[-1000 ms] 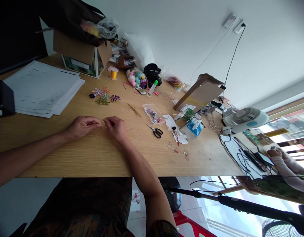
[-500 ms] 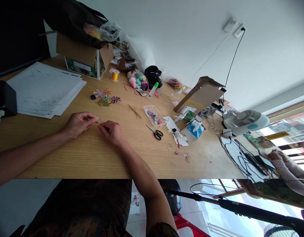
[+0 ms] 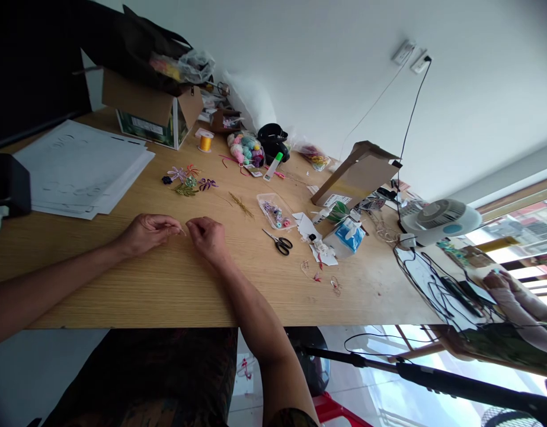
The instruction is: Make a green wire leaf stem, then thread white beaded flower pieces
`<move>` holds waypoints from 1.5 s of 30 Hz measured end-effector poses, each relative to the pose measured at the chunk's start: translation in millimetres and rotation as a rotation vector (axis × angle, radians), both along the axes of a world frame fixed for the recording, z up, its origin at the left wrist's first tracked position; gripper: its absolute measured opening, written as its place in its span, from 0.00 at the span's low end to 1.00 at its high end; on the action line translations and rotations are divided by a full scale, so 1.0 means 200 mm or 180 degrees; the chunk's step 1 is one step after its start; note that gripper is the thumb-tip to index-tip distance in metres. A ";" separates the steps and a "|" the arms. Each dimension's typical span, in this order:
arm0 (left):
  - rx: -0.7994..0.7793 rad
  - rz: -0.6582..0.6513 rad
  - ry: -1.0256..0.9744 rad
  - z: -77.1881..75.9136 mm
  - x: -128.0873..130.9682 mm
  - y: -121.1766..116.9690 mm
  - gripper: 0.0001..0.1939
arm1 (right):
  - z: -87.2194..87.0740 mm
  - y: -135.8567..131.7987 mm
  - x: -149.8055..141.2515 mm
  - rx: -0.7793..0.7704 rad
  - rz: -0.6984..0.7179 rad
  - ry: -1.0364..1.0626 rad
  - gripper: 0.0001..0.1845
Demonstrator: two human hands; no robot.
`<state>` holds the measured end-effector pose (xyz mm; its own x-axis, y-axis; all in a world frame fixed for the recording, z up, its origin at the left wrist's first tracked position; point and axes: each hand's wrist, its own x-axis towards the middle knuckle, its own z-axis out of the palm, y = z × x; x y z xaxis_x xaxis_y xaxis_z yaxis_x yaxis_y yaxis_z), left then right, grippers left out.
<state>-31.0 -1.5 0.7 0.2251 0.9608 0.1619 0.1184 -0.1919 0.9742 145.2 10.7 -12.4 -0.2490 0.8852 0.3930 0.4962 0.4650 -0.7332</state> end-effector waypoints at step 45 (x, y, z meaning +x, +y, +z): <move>0.0002 0.0757 -0.0046 0.00 -0.01 0.03 0.12 | 0.01 -0.05 -0.04 0.0358 0.0551 -0.0337 0.11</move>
